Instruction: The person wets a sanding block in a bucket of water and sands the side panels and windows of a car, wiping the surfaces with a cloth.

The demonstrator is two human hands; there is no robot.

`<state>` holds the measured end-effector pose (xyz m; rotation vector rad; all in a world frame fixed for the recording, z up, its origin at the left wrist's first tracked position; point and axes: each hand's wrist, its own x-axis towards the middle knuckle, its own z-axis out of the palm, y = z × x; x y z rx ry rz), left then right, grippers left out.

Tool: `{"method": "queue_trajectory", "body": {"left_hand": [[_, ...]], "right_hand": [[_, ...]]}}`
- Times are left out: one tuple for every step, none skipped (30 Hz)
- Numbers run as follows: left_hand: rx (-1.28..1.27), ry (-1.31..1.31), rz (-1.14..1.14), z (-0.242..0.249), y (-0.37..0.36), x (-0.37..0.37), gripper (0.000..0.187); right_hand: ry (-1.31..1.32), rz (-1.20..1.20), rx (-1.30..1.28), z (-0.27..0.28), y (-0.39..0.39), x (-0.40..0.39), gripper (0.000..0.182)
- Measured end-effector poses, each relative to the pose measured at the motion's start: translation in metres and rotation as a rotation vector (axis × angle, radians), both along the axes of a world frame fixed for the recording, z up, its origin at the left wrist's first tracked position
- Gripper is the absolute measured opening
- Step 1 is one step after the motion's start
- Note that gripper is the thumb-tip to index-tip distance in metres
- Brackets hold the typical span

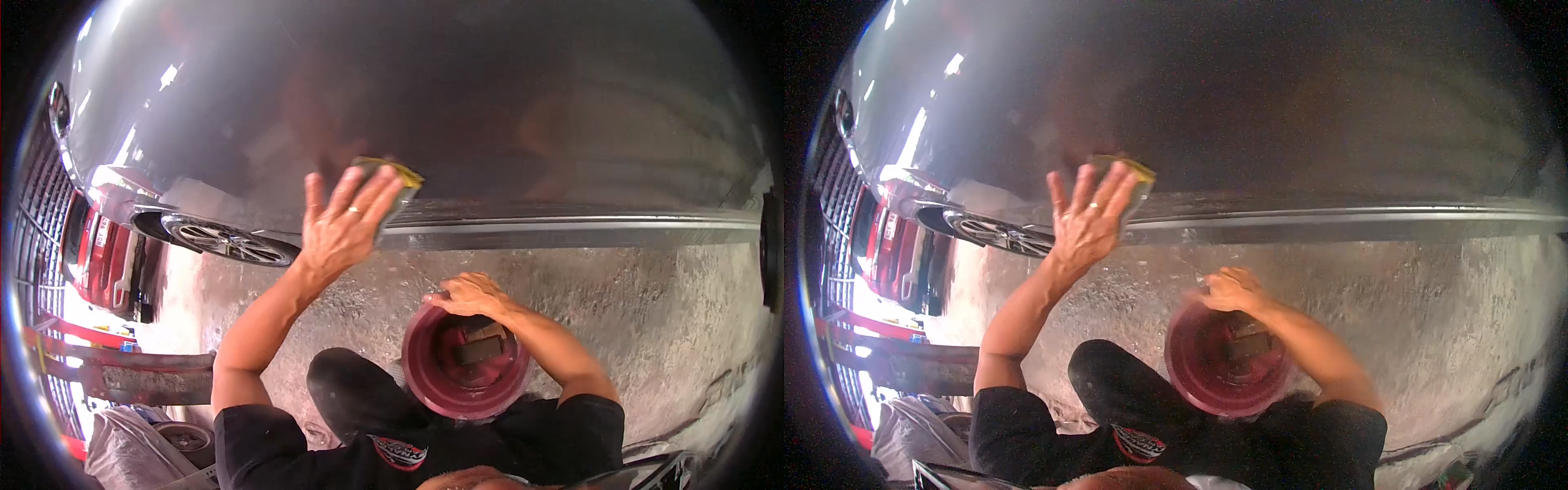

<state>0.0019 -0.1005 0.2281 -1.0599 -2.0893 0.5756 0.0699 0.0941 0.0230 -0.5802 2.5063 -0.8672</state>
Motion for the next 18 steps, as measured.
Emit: {"method": "queue_trajectory", "body": {"left_hand": [[0.0,-0.007,-0.006,-0.005,-0.017,0.001,0.06],[0.01,-0.001,0.028,-0.014,-0.04,0.0,0.06],[0.017,0.011,0.055,-0.009,-0.04,-0.002,0.06],[0.021,0.014,0.051,-0.012,-0.035,-0.006,0.06],[0.067,-0.008,-0.01,-0.02,-0.025,-0.007,0.058],[0.112,-0.023,-0.073,-0.02,-0.005,-0.007,0.057],[0.112,-0.122,-0.14,-0.011,0.025,-0.006,0.055],[0.112,-0.222,-0.199,0.001,0.063,-0.002,0.053],[0.076,-0.166,-0.295,0.004,0.102,0.0,0.052],[0.092,-0.219,-0.337,0.001,0.141,0.002,0.057],[0.155,-0.142,-0.424,-0.007,0.179,0.005,0.061],[0.241,0.096,-0.453,-0.021,0.211,0.009,0.064],[0.253,0.02,-0.471,-0.024,0.242,0.013,0.064],[0.157,0.044,-0.458,-0.004,0.244,0.023,0.065],[0.218,0.009,-0.503,-0.006,0.234,0.019,0.064],[0.269,-0.023,-0.548,-0.012,0.223,0.01,0.064],[0.25,-0.051,-0.484,-0.014,0.192,0.0,0.065],[0.229,-0.08,-0.419,-0.012,0.145,-0.007,0.065]], "right_hand": [[0.013,-0.015,-0.03,0.0,0.004,0.003,0.072],[0.011,-0.022,-0.029,0.003,0.006,0.004,0.072],[-0.025,-0.019,-0.003,0.009,0.007,0.002,0.074],[-0.062,-0.007,0.027,0.013,0.006,0.0,0.076],[-0.065,0.007,0.04,0.013,0.003,0.001,0.076],[-0.058,0.012,0.07,0.01,-0.001,-0.001,0.076],[-0.053,0.018,0.098,0.007,-0.005,-0.003,0.075],[-0.054,0.039,0.107,0.004,-0.008,-0.004,0.075],[-0.036,0.043,0.114,0.001,-0.01,-0.006,0.074],[-0.02,0.049,0.127,-0.004,-0.011,-0.007,0.073],[-0.022,0.036,0.102,-0.009,-0.011,-0.005,0.068],[-0.012,0.047,0.123,-0.021,-0.011,-0.004,0.068],[0.191,0.019,-0.188,-0.036,-0.009,-0.002,0.065],[0.388,0.009,-0.505,-0.042,-0.009,-0.003,0.062],[0.504,0.026,-0.504,-0.028,-0.011,-0.004,0.057],[0.514,0.068,-0.501,-0.007,-0.007,-0.001,0.057],[0.279,0.082,-0.176,0.016,-0.003,0.003,0.056],[0.055,0.087,0.152,0.026,-0.003,0.001,0.056]]}}
